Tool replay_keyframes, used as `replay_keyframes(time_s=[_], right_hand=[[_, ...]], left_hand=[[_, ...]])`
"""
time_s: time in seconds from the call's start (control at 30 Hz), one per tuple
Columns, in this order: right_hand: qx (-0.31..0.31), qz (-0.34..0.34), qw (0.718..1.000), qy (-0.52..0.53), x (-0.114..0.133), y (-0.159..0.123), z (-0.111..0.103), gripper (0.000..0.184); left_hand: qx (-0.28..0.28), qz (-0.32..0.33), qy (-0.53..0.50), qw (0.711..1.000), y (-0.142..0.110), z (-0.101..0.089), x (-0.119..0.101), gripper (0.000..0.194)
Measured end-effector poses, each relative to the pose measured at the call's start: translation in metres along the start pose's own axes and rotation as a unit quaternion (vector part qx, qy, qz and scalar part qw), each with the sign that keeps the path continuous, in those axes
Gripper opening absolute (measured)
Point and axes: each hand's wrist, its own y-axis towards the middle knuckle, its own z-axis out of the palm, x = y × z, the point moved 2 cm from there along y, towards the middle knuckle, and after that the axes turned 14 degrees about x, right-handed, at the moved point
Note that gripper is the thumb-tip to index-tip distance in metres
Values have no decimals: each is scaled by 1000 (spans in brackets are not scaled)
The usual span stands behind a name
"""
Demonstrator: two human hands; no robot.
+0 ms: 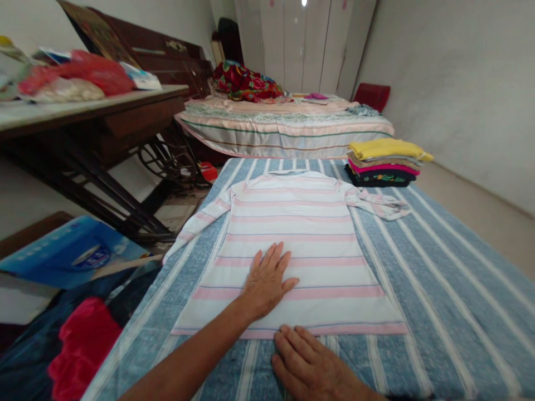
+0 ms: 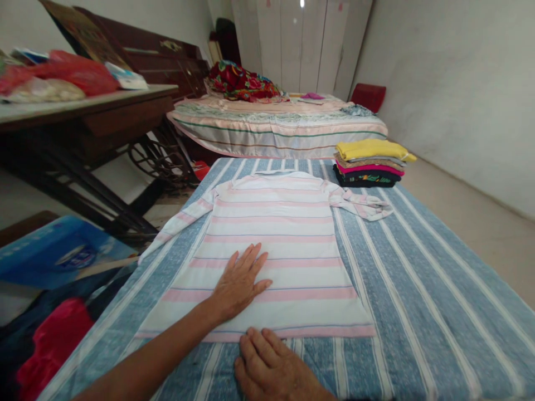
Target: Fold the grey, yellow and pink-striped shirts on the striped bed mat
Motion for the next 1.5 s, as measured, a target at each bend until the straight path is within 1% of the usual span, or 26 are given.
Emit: replay_keyframes(time_s=[0.1, 0.23, 0.33, 0.4, 0.53, 0.63, 0.7, 0.77, 0.8, 0.87, 0.93, 0.97, 1.03, 1.17, 1.27, 1.4, 1.5], right_hand=[[-26, 3, 1000, -17, -2, 2, -2, 52], [-78, 14, 995, -55, -3, 5, -2, 31], [-113, 35, 991, -69, -2, 7, 1, 25], [-121, 48, 989, -77, 0, 10, 5, 23], [-125, 64, 986, -87, 4, 13, 12, 20], [-126, 69, 987, -73, 2, 12, 6, 21], [-112, 67, 990, -52, -6, 9, -6, 24], [-85, 74, 994, -15, -21, 5, -22, 37], [-70, 92, 993, 9, -32, 4, -30, 46], [-47, 156, 985, 53, -55, 0, -43, 64], [-29, 220, 972, 72, -75, -5, -47, 73], [-18, 238, 968, 72, -81, -7, -45, 75], [11, 238, 969, 70, -88, -12, -35, 78], [65, 198, 974, 86, -85, -21, -10, 83], [89, 199, 970, 105, -83, -23, -2, 90], [77, 190, 974, 99, -85, -25, 5, 93], [53, 186, 978, 83, -87, -26, 8, 95]], left_hand=[[14, -14, -5, 1000, 5, 0, 5, 61], [11, -25, -1, 1000, 12, -7, 12, 59], [13, -65, 9, 998, 20, -11, 23, 60], [11, -88, 17, 996, 25, -12, 30, 62], [14, -91, 28, 995, 30, -11, 38, 60], [18, -106, 27, 994, 32, -16, 46, 57], [12, -130, 27, 991, 34, -22, 58, 57], [7, -157, 30, 987, 35, -26, 73, 58], [6, -169, 33, 985, 35, -27, 81, 58], [6, -185, 39, 982, 33, -26, 94, 59], [15, -196, 42, 980, 29, -23, 102, 58], [22, -199, 44, 979, 26, -21, 105, 57], [36, -199, 46, 978, 22, -18, 107, 55], [50, -220, 43, 973, 21, -14, 110, 55], [67, -235, 33, 969, 23, -12, 113, 56], [87, -232, 27, 968, 23, -13, 116, 53], [70, -248, 37, 966, 28, -19, 110, 55]])
